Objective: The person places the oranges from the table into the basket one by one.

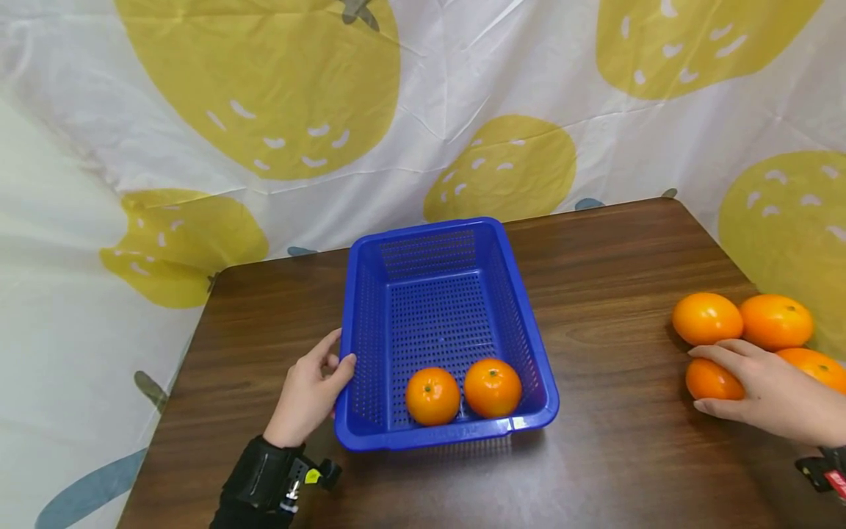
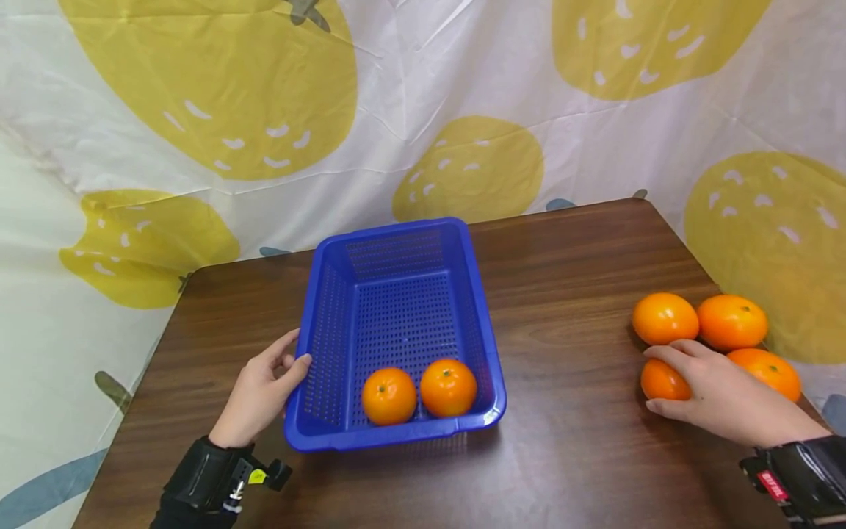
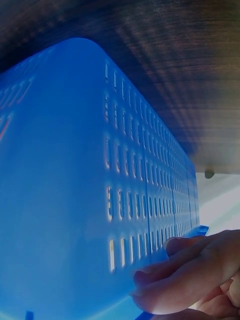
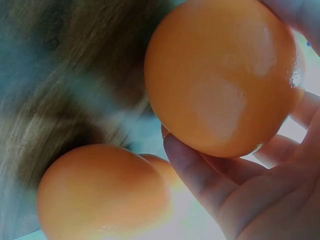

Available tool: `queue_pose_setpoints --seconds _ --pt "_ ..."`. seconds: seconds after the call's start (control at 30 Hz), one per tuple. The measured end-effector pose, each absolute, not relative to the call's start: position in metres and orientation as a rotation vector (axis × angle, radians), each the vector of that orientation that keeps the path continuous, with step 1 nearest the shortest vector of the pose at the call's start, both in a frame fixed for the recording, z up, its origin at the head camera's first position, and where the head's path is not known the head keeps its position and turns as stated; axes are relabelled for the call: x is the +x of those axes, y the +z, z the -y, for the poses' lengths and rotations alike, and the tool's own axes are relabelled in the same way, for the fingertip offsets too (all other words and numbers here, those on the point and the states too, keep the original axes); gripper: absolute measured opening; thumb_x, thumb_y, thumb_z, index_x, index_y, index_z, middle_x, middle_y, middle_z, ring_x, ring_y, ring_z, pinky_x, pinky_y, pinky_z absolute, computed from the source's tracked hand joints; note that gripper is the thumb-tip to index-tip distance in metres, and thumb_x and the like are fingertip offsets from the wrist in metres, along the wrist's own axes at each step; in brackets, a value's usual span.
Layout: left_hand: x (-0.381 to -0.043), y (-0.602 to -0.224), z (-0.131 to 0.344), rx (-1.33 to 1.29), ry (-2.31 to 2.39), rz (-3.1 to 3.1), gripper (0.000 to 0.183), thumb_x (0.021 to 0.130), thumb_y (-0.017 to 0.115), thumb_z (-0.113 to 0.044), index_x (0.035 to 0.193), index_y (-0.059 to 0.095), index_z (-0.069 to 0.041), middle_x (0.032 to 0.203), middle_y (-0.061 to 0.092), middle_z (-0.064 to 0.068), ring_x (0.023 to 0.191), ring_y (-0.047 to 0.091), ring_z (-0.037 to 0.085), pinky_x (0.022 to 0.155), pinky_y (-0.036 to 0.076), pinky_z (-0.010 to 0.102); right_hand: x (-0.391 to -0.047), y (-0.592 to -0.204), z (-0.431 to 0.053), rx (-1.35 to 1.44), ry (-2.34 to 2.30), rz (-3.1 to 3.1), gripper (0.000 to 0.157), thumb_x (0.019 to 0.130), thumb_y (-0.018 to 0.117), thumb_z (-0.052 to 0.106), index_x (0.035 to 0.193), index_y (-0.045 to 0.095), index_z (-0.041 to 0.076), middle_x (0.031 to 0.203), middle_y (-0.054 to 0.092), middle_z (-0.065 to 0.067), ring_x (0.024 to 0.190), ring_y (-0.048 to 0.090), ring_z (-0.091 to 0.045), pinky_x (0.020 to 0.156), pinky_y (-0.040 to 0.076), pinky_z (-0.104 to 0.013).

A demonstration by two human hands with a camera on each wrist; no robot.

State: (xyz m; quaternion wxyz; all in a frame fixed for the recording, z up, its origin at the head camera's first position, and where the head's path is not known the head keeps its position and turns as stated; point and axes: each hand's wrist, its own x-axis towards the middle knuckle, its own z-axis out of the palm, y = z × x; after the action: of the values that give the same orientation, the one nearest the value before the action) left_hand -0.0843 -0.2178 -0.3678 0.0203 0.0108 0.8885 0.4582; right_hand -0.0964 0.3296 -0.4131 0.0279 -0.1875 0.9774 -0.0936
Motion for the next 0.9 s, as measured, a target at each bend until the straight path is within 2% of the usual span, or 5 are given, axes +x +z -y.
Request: queue_pose_setpoints --seconds 0.37,0.5,0.67,0.9 --pt "-0.090 -0.375 0.221 0.039 1.439 -2.747 0.052 0.093 0.052 -0.022 0.139 0.036 -0.004 0.079 0.057 0.014 0.045 0.054 0.031 0.036 0.048 0.031 -0.098 -0.406 -0.319 -0.616 -0.321 -3.054 0.066 0.074 0.066 0.057 0.118 0.055 0.009 0.118 0.054 -0.020 0.103 0.050 -0.035 0.074 0.048 -0.056" --pt "-0.095 -0.390 0.229 0.032 1.454 -2.745 0.054 0.092 0.054 -0.029 0.140 0.036 -0.010 0.080 0.058 0.013 0.043 0.053 0.026 0.036 0.049 0.035 -0.099 -0.403 -0.313 -0.664 -0.391 -3.089 0.062 0.072 0.070 0.052 0.117 0.055 0.012 0.117 0.056 -0.015 0.102 0.050 -0.031 0.077 0.047 -0.052" --pt "-0.099 -0.403 0.234 0.037 1.461 -2.750 0.056 0.091 0.055 -0.037 0.140 0.037 -0.016 0.080 0.058 0.011 0.042 0.052 0.023 0.035 0.048 0.034 -0.097 -0.399 -0.306 -0.689 -0.405 -3.076 0.061 0.074 0.068 0.054 0.118 0.054 0.015 0.117 0.055 -0.012 0.101 0.051 -0.029 0.076 0.047 -0.050" --pt "-0.090 -0.384 0.225 0.025 1.453 -2.743 0.053 0.092 0.054 -0.025 0.139 0.037 -0.007 0.080 0.057 0.013 0.042 0.052 0.023 0.038 0.050 0.042 -0.097 -0.394 -0.299 -0.709 -0.423 -3.036 0.059 0.076 0.064 0.057 0.119 0.053 0.019 0.117 0.054 -0.010 0.095 0.054 -0.024 0.075 0.047 -0.046"
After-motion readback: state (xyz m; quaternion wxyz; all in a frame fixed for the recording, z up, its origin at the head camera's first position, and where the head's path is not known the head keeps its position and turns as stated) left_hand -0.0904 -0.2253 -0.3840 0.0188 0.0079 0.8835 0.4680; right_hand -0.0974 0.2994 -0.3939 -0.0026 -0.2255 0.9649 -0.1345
